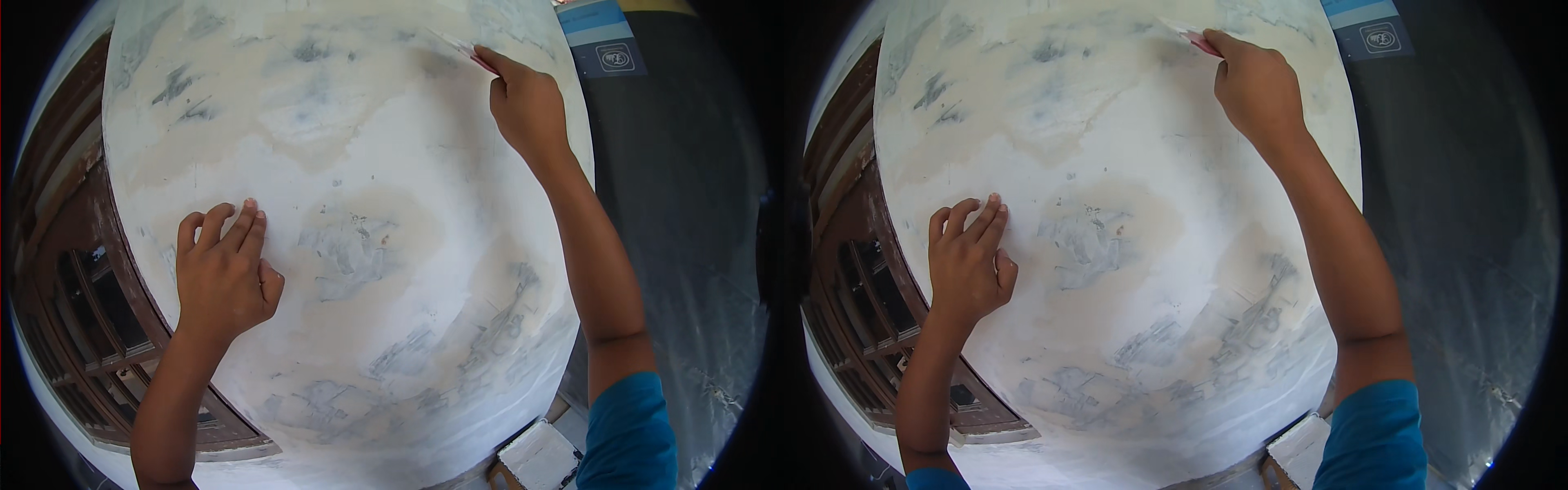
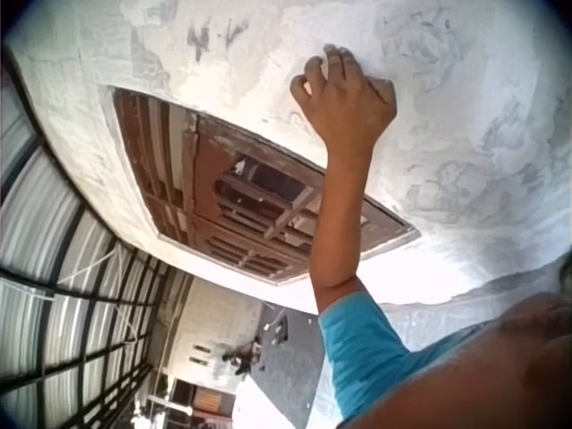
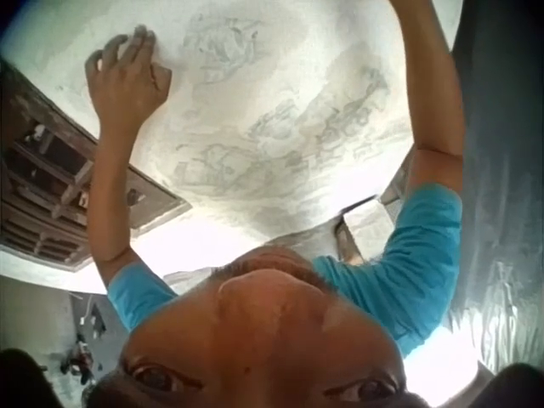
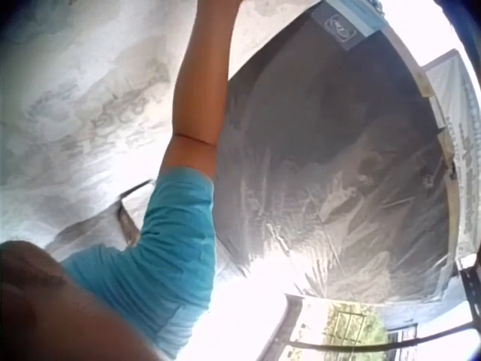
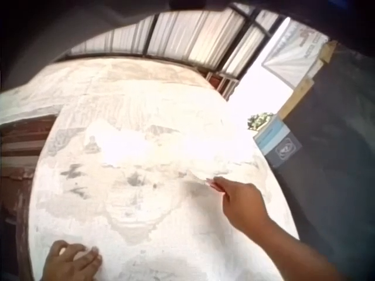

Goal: Apply wall putty to a wall using a putty knife to smooth the surface.

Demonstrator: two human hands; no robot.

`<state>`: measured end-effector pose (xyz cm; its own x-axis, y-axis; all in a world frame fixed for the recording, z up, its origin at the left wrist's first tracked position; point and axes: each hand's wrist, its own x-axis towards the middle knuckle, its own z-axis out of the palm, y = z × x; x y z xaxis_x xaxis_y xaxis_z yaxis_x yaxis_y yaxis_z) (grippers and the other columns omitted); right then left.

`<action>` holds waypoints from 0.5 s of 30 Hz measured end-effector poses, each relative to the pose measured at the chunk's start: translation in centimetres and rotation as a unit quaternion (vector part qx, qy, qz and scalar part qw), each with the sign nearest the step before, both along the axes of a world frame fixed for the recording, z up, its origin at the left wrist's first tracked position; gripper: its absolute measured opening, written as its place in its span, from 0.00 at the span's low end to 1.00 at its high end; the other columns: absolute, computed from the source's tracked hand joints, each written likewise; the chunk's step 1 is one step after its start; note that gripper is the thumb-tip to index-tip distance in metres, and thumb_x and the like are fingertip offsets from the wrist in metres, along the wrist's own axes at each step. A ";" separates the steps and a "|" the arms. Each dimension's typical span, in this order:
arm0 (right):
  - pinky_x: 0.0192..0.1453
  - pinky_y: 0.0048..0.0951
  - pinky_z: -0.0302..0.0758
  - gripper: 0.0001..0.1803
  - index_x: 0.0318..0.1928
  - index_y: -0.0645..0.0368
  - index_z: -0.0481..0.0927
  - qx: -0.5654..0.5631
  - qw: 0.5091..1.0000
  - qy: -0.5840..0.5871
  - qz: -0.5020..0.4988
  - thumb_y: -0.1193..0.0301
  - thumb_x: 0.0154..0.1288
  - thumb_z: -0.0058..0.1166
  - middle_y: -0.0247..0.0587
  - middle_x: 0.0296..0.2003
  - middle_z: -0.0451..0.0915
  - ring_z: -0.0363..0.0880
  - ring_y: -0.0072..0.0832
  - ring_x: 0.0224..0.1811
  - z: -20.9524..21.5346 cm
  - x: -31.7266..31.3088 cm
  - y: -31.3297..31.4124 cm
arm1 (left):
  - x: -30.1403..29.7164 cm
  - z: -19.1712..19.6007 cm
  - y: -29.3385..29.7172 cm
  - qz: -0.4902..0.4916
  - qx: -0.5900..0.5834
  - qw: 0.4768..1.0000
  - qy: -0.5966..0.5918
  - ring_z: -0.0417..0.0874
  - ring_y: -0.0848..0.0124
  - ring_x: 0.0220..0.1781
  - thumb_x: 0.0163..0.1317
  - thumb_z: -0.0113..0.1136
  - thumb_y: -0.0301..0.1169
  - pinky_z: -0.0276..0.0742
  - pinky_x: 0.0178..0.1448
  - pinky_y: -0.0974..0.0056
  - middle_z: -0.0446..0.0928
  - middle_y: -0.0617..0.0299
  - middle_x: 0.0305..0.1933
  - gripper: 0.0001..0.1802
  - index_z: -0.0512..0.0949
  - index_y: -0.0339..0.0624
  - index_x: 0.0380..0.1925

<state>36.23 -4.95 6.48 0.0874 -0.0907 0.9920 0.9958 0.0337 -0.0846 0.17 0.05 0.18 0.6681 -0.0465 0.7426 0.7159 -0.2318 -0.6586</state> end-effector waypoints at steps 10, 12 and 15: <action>0.58 0.33 0.80 0.25 0.56 0.49 0.84 -0.150 0.987 -0.024 0.046 0.84 0.62 0.50 0.42 0.50 0.86 0.85 0.37 0.52 -6.9 -1.7 0.6 | -0.8 -0.2 -0.1 0.012 -0.014 1.000 -0.016 0.77 0.55 0.60 0.45 0.54 0.30 0.63 0.67 0.49 0.83 0.47 0.55 0.28 0.82 0.26 0.48; 0.46 0.37 0.81 0.23 0.57 0.49 0.84 -0.120 0.992 0.041 0.015 0.80 0.65 0.48 0.48 0.39 0.87 0.87 0.41 0.39 -2.5 -0.4 -1.2 | -0.5 -0.1 -0.2 0.007 -0.006 1.000 -0.010 0.77 0.56 0.59 0.45 0.55 0.31 0.64 0.67 0.50 0.84 0.46 0.54 0.28 0.83 0.26 0.47; 0.43 0.41 0.81 0.23 0.59 0.49 0.83 -0.066 0.994 0.090 -0.016 0.77 0.66 0.46 0.51 0.38 0.86 0.87 0.43 0.36 1.9 2.5 -1.1 | 0.5 0.1 -0.2 -0.007 0.000 1.000 -0.002 0.78 0.55 0.59 0.45 0.55 0.31 0.64 0.67 0.50 0.84 0.47 0.54 0.28 0.83 0.27 0.47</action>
